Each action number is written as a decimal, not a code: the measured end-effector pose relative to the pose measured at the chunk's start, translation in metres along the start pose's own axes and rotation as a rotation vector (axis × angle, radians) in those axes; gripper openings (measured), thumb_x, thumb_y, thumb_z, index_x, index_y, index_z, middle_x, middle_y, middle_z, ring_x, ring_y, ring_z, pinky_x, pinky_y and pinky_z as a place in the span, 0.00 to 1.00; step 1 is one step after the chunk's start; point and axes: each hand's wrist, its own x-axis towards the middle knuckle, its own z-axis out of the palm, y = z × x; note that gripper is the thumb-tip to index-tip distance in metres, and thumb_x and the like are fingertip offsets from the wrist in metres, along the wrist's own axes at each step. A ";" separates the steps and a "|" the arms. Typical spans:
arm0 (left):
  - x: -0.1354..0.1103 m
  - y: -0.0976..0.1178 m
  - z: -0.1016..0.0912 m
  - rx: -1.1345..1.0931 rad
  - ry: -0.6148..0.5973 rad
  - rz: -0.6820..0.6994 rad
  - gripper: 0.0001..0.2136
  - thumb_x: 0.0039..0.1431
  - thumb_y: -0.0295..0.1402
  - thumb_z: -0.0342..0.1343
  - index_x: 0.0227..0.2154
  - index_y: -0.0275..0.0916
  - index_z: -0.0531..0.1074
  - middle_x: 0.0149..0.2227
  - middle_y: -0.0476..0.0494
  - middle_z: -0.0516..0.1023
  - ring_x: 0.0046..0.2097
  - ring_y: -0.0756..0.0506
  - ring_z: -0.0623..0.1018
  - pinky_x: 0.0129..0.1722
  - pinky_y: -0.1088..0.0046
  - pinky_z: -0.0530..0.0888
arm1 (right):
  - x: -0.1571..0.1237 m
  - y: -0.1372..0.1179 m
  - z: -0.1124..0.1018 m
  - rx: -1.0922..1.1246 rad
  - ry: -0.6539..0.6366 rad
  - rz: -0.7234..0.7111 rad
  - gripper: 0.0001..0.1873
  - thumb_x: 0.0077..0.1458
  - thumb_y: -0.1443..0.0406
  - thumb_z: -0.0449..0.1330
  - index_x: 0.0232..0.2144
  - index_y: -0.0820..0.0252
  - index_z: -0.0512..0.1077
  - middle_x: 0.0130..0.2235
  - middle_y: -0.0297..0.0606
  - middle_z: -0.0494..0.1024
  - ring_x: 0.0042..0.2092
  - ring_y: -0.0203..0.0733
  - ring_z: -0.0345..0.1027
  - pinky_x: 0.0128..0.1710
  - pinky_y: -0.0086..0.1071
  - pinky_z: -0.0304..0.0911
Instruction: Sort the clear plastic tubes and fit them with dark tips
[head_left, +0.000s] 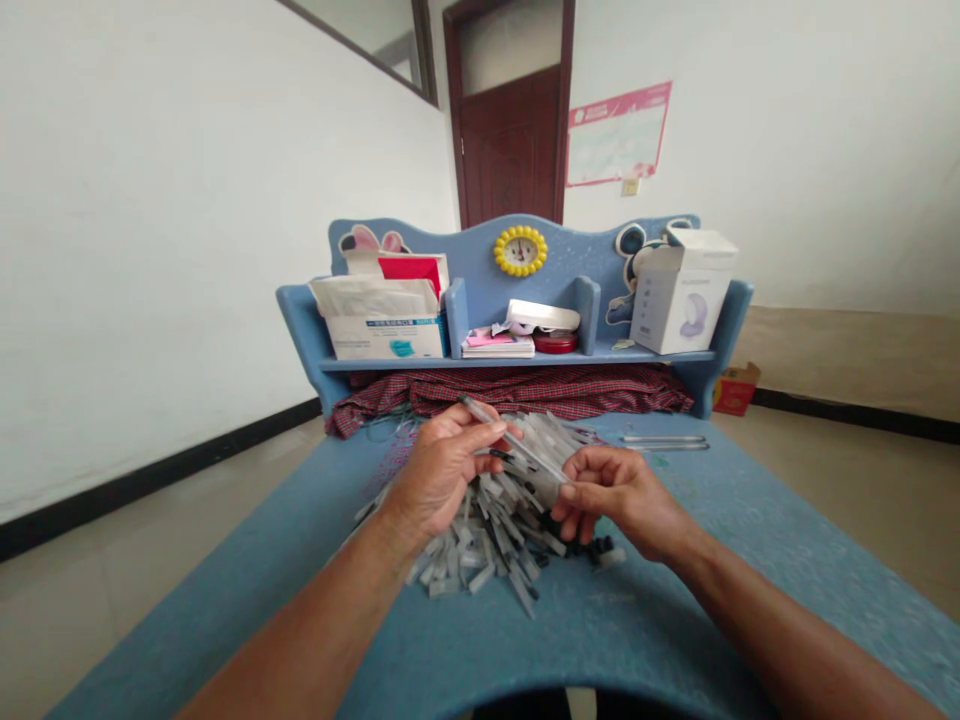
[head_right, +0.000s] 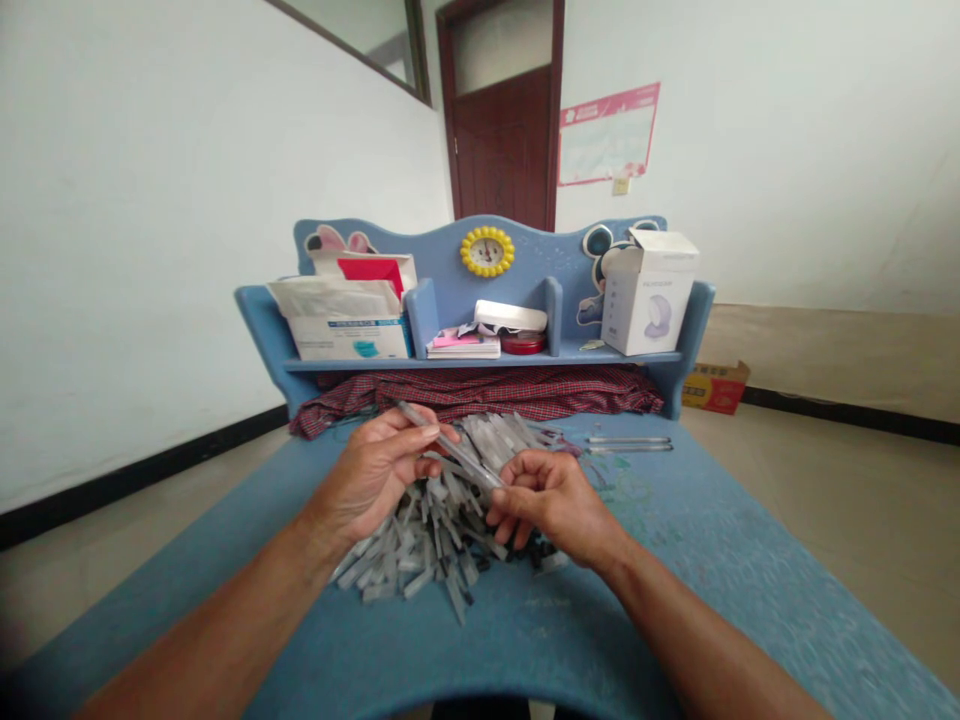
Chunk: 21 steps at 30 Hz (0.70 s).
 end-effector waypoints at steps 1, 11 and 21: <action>0.000 0.000 -0.001 -0.002 -0.007 -0.005 0.07 0.47 0.27 0.60 0.28 0.35 0.67 0.27 0.46 0.77 0.27 0.51 0.74 0.21 0.81 0.68 | 0.000 0.000 0.001 0.028 -0.005 -0.007 0.15 0.43 0.59 0.66 0.25 0.63 0.66 0.23 0.37 0.78 0.19 0.35 0.70 0.16 0.25 0.62; 0.001 0.003 -0.007 0.070 -0.106 -0.082 0.06 0.45 0.29 0.62 0.26 0.32 0.73 0.20 0.47 0.74 0.20 0.53 0.71 0.17 0.81 0.69 | -0.002 0.003 0.007 0.203 0.029 -0.045 0.13 0.43 0.62 0.66 0.26 0.64 0.67 0.19 0.36 0.77 0.15 0.34 0.66 0.14 0.24 0.62; -0.004 0.002 0.001 0.051 -0.125 -0.108 0.07 0.45 0.30 0.62 0.26 0.33 0.70 0.19 0.46 0.76 0.17 0.52 0.72 0.16 0.78 0.71 | -0.006 0.002 0.012 0.179 0.096 -0.069 0.13 0.43 0.62 0.66 0.24 0.64 0.66 0.17 0.33 0.74 0.13 0.31 0.63 0.11 0.22 0.58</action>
